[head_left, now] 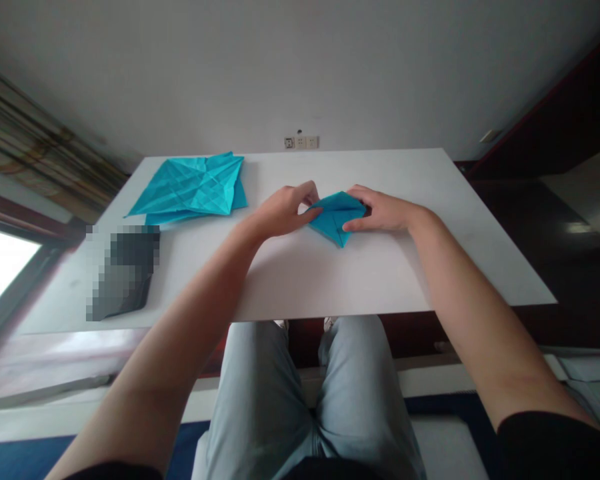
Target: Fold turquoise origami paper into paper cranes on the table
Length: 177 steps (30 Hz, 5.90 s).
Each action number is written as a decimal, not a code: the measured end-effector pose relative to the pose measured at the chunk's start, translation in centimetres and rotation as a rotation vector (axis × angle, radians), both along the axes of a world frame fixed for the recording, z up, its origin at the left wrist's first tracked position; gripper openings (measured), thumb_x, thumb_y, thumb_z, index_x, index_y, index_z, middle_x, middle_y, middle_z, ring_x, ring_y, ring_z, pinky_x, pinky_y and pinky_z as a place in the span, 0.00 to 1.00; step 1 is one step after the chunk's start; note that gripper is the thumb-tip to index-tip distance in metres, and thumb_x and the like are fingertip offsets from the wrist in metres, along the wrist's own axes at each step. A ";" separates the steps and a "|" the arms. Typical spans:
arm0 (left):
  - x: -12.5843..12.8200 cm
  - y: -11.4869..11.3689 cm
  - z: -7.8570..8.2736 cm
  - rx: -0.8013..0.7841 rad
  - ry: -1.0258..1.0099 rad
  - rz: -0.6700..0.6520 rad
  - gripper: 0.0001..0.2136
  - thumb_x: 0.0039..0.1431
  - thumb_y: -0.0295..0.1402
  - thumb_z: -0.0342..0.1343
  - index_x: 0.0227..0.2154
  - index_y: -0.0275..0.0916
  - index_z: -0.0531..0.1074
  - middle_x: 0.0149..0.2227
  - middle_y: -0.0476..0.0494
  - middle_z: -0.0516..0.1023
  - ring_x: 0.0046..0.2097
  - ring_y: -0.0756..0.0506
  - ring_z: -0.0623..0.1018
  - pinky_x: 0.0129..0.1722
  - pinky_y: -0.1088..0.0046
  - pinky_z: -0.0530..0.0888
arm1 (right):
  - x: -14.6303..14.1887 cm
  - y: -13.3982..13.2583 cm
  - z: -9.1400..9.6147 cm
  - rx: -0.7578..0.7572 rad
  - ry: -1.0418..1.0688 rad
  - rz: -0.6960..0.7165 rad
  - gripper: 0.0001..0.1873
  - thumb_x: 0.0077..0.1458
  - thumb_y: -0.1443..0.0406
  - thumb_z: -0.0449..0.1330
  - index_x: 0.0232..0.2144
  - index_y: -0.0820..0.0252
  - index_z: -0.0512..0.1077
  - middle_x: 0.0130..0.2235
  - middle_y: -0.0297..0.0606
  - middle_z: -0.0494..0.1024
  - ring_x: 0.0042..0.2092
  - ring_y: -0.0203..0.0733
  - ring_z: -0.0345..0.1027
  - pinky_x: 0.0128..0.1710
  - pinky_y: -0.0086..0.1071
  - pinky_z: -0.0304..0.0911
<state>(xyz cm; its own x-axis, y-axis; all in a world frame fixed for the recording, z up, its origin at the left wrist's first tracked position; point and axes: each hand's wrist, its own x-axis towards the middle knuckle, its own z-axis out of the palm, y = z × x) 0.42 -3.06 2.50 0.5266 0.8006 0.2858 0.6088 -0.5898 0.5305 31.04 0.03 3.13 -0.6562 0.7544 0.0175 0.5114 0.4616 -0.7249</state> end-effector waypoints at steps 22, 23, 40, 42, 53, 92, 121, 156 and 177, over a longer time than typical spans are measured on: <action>2.0 -0.6 -1.5 0.131 0.169 0.079 0.33 0.69 0.44 0.67 0.74 0.47 0.73 0.78 0.30 0.63 0.59 0.30 0.88 0.65 0.46 0.84 | -1.9 0.2 -1.2 0.021 0.161 -0.227 0.32 0.71 0.33 0.58 0.38 0.52 0.76 0.41 0.40 0.85 0.45 0.53 0.77 0.51 0.45 0.73; 2.0 -0.7 -1.5 0.116 0.186 0.086 0.35 0.68 0.45 0.67 0.76 0.47 0.71 0.78 0.29 0.64 0.60 0.29 0.87 0.66 0.45 0.83 | -1.7 0.4 -1.3 -0.016 0.194 -0.226 0.31 0.72 0.34 0.56 0.37 0.52 0.75 0.39 0.39 0.83 0.43 0.52 0.76 0.50 0.45 0.73; 2.9 -1.3 -0.3 0.029 0.267 0.107 0.44 0.67 0.46 0.62 0.84 0.43 0.60 0.80 0.25 0.61 0.77 0.22 0.73 0.77 0.38 0.71 | -0.8 1.0 -2.7 0.064 0.110 -0.180 0.37 0.58 0.50 0.76 0.66 0.49 0.75 0.50 0.40 0.85 0.36 0.45 0.72 0.41 0.44 0.74; 3.1 -1.4 -0.1 0.017 0.252 0.119 0.41 0.70 0.47 0.59 0.83 0.43 0.63 0.80 0.26 0.62 0.77 0.23 0.73 0.77 0.38 0.69 | -0.7 1.2 -2.9 0.082 0.112 -0.165 0.40 0.56 0.49 0.77 0.67 0.49 0.75 0.51 0.41 0.84 0.36 0.45 0.72 0.41 0.44 0.74; 2.2 -1.0 0.4 -0.077 0.241 0.102 0.32 0.63 0.55 0.71 0.68 0.52 0.82 0.72 0.34 0.74 0.72 0.25 0.76 0.77 0.42 0.64 | -1.0 1.9 -2.9 0.021 0.157 -0.197 0.31 0.53 0.40 0.78 0.49 0.53 0.85 0.48 0.44 0.84 0.38 0.48 0.70 0.44 0.46 0.73; 1.0 -0.6 0.5 -0.066 0.161 -0.089 0.26 0.62 0.53 0.72 0.60 0.50 0.86 0.63 0.38 0.86 0.64 0.32 0.84 0.67 0.51 0.76 | -1.0 0.4 -1.5 0.347 -0.176 -0.111 0.28 0.75 0.42 0.61 0.69 0.36 0.82 0.79 0.39 0.74 0.78 0.73 0.60 0.80 0.73 0.49; 0.8 0.4 -0.8 -0.179 0.142 0.111 0.39 0.46 0.60 0.81 0.56 0.45 0.76 0.62 0.37 0.80 0.63 0.30 0.79 0.68 0.48 0.69 | -0.8 1.9 -3.7 0.216 -0.071 -0.533 0.44 0.45 0.40 0.83 0.59 0.49 0.79 0.66 0.51 0.73 0.64 0.70 0.73 0.70 0.69 0.68; 1.1 1.0 -0.8 -0.323 -0.248 0.031 0.18 0.57 0.39 0.74 0.47 0.40 0.78 0.36 0.47 0.83 0.37 0.46 0.79 0.37 0.70 0.73 | -0.1 3.5 -1.3 0.151 0.735 -0.533 0.31 0.61 0.35 0.77 0.33 0.51 0.74 0.32 0.30 0.74 0.33 0.36 0.66 0.35 0.32 0.69; 0.4 0.5 -0.5 0.169 0.092 0.283 0.05 0.67 0.32 0.68 0.42 0.41 0.89 0.62 0.32 0.78 0.65 0.29 0.75 0.62 0.47 0.80 | -1.2 0.4 -1.1 0.238 0.319 -0.275 0.25 0.60 0.40 0.77 0.47 0.50 0.86 0.34 0.32 0.79 0.33 0.41 0.65 0.37 0.38 0.64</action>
